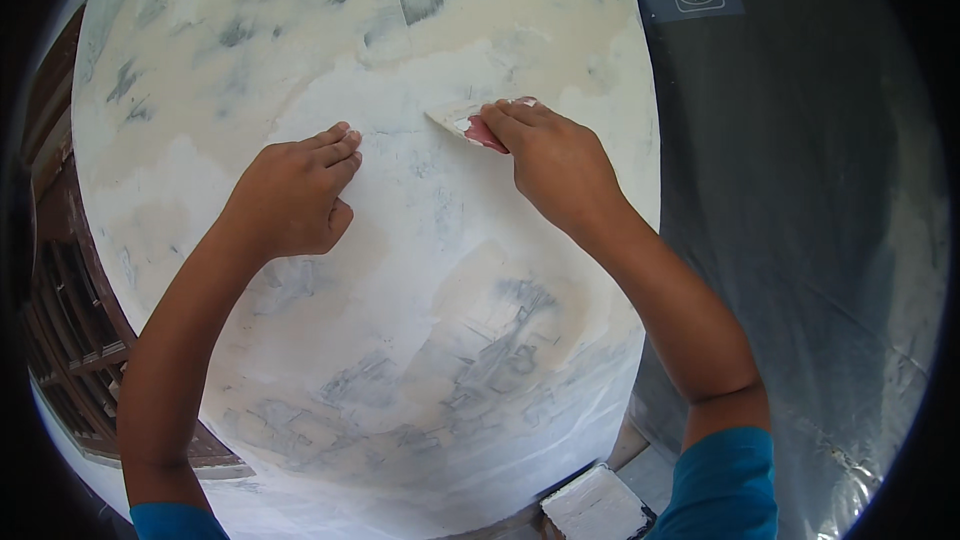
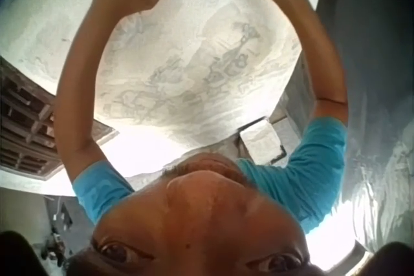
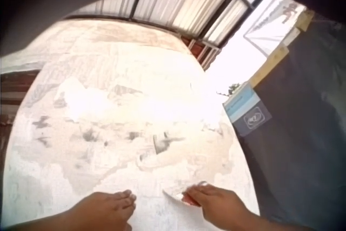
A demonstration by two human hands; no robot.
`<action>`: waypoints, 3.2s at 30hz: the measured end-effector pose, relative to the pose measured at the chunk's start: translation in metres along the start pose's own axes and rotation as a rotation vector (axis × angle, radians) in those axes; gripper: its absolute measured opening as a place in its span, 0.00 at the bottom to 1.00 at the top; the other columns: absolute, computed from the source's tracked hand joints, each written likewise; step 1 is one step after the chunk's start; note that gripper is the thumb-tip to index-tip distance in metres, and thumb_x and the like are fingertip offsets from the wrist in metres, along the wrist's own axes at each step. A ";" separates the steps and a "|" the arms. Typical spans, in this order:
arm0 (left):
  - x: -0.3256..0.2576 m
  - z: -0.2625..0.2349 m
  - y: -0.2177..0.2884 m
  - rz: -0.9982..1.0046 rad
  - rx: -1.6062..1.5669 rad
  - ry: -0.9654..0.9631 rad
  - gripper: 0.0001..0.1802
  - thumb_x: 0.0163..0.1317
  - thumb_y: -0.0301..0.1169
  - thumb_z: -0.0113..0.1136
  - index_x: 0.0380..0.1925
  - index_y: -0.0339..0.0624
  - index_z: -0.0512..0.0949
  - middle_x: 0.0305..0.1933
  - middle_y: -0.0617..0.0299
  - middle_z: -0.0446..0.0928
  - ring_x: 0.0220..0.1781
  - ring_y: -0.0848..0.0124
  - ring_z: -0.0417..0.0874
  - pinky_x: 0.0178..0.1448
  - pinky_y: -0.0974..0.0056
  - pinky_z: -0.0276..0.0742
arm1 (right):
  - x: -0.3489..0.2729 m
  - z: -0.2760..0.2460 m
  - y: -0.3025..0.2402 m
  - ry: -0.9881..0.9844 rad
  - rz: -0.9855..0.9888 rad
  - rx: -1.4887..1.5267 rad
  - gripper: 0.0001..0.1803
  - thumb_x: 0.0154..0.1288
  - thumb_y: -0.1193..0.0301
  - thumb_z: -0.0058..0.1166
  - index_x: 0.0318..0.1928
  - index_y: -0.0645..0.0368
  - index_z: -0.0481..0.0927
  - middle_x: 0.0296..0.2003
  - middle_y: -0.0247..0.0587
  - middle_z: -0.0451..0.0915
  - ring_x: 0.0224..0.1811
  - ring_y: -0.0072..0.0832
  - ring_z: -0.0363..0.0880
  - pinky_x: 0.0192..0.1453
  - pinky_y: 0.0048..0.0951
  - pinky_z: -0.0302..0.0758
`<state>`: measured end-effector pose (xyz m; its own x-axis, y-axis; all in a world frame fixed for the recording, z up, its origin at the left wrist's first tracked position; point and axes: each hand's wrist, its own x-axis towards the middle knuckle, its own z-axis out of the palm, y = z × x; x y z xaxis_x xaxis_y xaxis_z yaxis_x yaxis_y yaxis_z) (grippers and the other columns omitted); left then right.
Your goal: Apply wall putty to a wall using a putty knife to smooth the surface.
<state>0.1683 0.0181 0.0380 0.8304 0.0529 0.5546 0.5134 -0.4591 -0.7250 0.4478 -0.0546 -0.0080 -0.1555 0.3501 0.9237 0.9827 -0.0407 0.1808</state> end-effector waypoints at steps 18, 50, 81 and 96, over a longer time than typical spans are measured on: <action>0.000 -0.003 0.001 -0.024 -0.014 -0.009 0.22 0.49 0.26 0.55 0.46 0.30 0.83 0.60 0.50 0.80 0.68 0.64 0.77 0.62 0.60 0.80 | 0.074 0.018 0.008 0.405 -0.099 -0.046 0.23 0.68 0.80 0.46 0.62 0.53 0.77 0.58 0.38 0.82 0.61 0.37 0.79 0.61 0.35 0.79; 0.008 -0.001 0.001 0.023 -0.004 0.035 0.22 0.49 0.26 0.56 0.46 0.31 0.83 0.60 0.51 0.81 0.68 0.66 0.78 0.62 0.62 0.80 | 0.117 0.021 0.018 0.396 -0.095 -0.066 0.24 0.65 0.81 0.45 0.61 0.58 0.76 0.60 0.44 0.79 0.61 0.37 0.79 0.58 0.37 0.79; 0.005 -0.001 0.003 0.004 -0.016 0.004 0.20 0.50 0.28 0.57 0.44 0.32 0.83 0.61 0.51 0.80 0.68 0.66 0.77 0.60 0.61 0.80 | 0.135 -0.031 0.026 0.374 0.002 -0.055 0.22 0.62 0.81 0.49 0.54 0.51 0.84 0.44 0.45 0.87 0.43 0.43 0.86 0.49 0.38 0.82; 0.005 -0.002 0.004 -0.025 -0.010 -0.009 0.20 0.51 0.28 0.56 0.45 0.33 0.84 0.61 0.53 0.81 0.68 0.66 0.77 0.59 0.61 0.81 | 0.119 -0.030 0.033 0.414 0.119 -0.047 0.22 0.66 0.80 0.48 0.56 0.49 0.83 0.49 0.42 0.85 0.46 0.44 0.85 0.51 0.37 0.82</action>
<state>0.1740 0.0144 0.0383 0.8191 0.0723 0.5691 0.5322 -0.4660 -0.7068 0.4589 -0.0424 0.1179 -0.0785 -0.0644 0.9948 0.9920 -0.1038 0.0716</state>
